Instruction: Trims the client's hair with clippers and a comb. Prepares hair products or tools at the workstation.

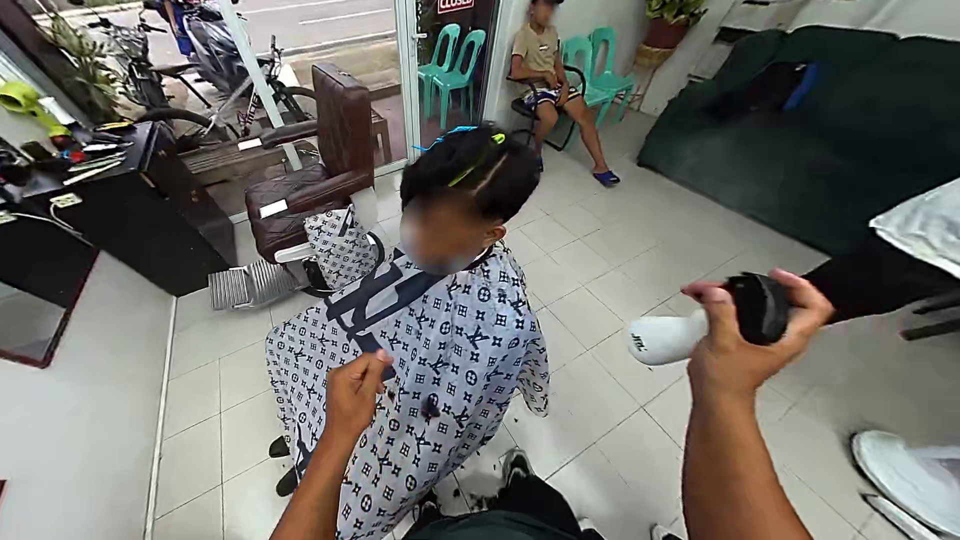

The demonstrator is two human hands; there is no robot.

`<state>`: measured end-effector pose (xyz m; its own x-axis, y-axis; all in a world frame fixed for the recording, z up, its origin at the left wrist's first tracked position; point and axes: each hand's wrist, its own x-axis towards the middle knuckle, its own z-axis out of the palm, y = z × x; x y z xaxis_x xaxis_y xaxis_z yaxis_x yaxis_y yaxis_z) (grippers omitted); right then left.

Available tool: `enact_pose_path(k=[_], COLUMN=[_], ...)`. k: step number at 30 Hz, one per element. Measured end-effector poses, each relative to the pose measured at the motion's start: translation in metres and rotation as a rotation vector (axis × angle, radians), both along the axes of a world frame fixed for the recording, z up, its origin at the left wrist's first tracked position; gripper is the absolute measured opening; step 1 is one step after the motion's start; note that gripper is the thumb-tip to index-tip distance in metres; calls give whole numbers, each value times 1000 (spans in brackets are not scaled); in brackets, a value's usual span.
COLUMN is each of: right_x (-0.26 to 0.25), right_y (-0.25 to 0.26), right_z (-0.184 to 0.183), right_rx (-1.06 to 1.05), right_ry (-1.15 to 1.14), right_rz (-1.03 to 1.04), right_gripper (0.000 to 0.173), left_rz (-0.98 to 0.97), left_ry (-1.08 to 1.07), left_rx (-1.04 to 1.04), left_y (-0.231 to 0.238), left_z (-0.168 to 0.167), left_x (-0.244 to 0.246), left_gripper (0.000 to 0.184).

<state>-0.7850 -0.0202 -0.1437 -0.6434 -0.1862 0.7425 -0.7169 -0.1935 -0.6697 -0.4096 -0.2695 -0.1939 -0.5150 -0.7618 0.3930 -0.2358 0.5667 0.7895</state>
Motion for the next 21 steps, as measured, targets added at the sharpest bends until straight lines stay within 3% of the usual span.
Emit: enact_pose_path(k=[2, 5, 8, 10, 12, 18, 21], right_x=[-4, 2, 14, 19, 20, 10, -10], right_y=[-27, -62, -95, -117, -139, -155, -135], right_z=[0, -9, -18, -17, -6, 4, 3], right_rx=[82, 217, 288, 252, 183, 335, 333], right_ry=[2, 119, 273, 363, 430, 413, 335], right_rz=[73, 248, 558, 653, 658, 714, 833], right_gripper=[68, 68, 56, 51, 47, 50, 56], left_rz=[32, 7, 192, 292, 369, 469, 408], left_ry=[-78, -116, -137, -188, -223, -249, -304], left_rx=[-186, -372, -570, -643, -666, -644, -673], left_y=[-12, -22, -26, -32, -39, -46, -43], left_z=[10, 16, 21, 26, 28, 12, -28], left_x=[-31, -88, -150, -183, -207, -234, -226], left_gripper=[49, 44, 79, 104, 118, 124, 104])
